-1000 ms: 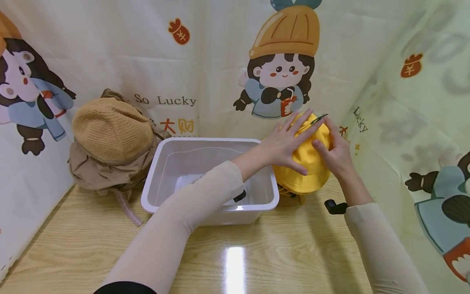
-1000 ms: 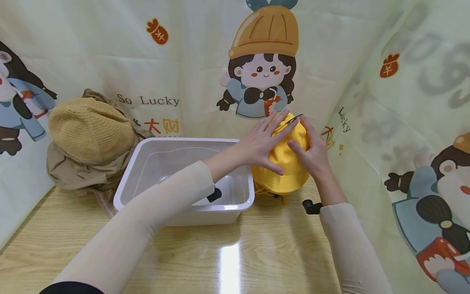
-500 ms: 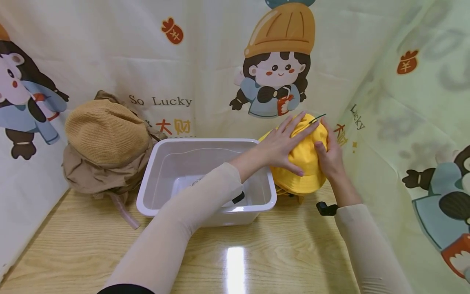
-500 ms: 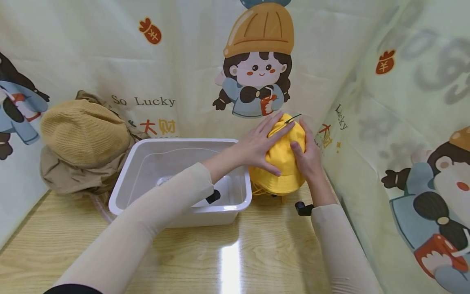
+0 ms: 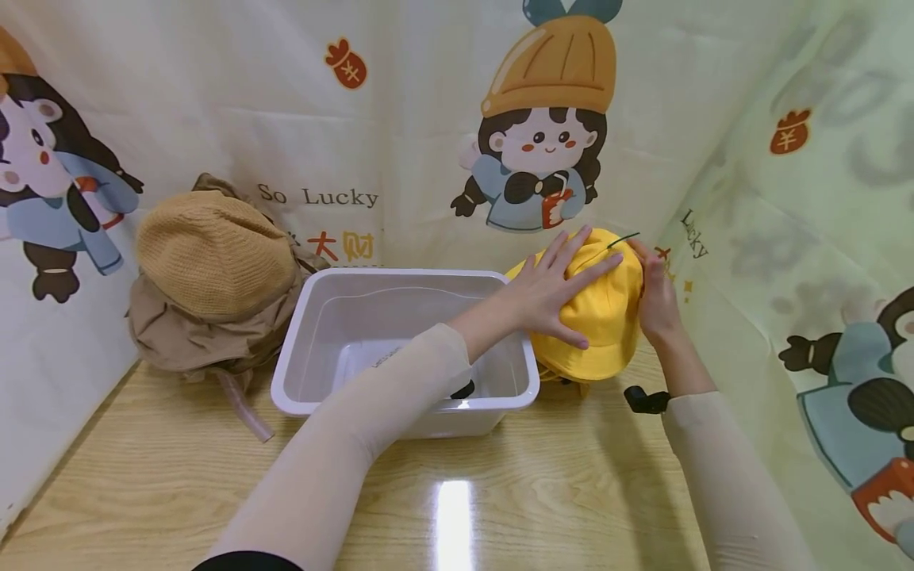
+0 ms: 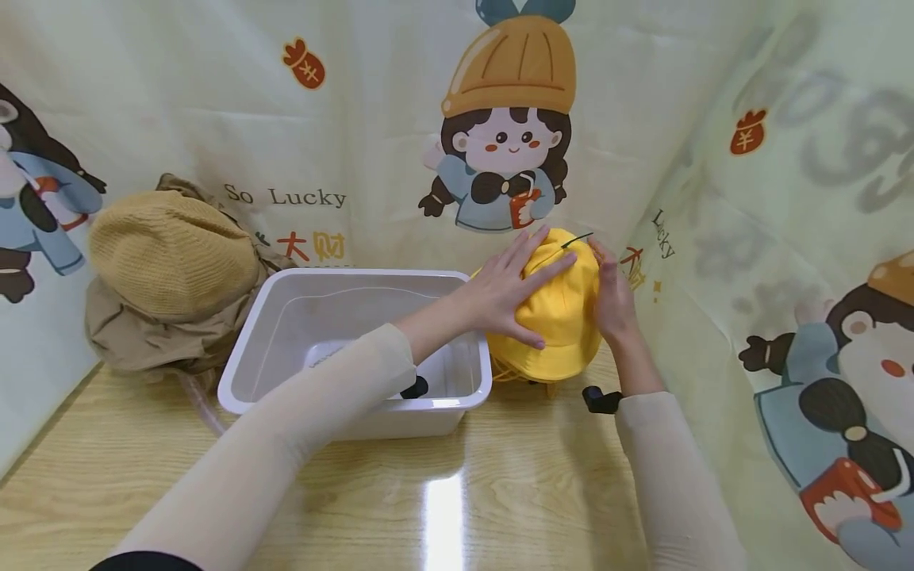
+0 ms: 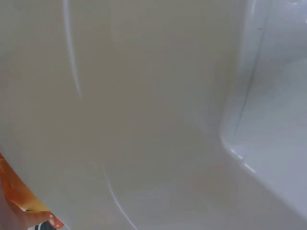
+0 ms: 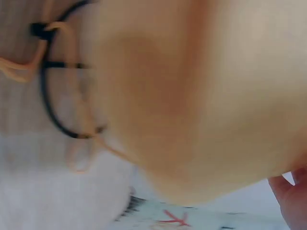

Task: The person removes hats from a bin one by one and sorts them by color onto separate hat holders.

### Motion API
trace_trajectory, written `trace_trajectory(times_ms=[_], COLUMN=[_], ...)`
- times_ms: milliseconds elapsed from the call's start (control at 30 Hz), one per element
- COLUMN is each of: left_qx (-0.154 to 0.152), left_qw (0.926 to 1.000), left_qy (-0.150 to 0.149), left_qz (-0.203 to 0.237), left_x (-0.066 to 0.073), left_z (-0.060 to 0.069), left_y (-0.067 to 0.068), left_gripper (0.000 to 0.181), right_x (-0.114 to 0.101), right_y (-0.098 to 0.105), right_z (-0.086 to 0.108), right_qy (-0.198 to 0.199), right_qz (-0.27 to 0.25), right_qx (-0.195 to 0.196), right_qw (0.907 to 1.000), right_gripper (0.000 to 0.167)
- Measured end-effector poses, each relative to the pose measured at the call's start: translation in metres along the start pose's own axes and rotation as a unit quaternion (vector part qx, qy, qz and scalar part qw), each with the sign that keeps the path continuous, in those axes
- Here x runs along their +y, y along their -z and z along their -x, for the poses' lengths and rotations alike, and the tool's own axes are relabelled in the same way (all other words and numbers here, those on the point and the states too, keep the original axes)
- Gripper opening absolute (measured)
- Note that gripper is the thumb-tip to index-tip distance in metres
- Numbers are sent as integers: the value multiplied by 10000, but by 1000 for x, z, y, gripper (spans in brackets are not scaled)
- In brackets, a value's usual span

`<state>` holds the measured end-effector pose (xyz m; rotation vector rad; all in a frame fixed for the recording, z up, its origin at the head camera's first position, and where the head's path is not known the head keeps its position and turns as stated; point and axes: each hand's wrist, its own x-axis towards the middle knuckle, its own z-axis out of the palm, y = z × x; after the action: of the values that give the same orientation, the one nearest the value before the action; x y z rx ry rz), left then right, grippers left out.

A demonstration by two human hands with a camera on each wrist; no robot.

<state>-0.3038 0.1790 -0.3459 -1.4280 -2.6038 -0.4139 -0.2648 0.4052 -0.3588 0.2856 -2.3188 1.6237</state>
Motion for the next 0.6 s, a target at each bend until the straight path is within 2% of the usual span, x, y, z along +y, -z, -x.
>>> trace_trajectory(times_ms=[133, 233, 300, 367, 500, 600], left_qx=[-35, -71, -79, -86, -97, -162], left_qw=[9999, 9995, 9991, 9988, 9984, 9986], left_qy=[-103, -207, -276, -300, -221, -204], left_qz=[-93, -243, -324, -381, -502, -452], left_x=[2, 3, 3, 2, 1, 3], left_z=[2, 2, 2, 2, 2, 0], left_y=[-2, -4, -5, -5, -6, -7], left_gripper=[118, 113, 110, 108, 108, 107], right_x=[-19, -23, -22, -19, -10, -9], right_y=[3, 0, -3, -5, -9, -9], right_z=[-14, -22, -25, -27, -29, -25], right_qy=[-138, -220, -237, -281, -438, -655], right_qz=[-205, -289, -207, -193, -104, -452], right_qx=[-433, -714, -763, -651, -210, -70], right_qw=[9988, 9968, 9966, 9973, 9988, 9968], right_gripper=[76, 80, 83, 83, 71, 69])
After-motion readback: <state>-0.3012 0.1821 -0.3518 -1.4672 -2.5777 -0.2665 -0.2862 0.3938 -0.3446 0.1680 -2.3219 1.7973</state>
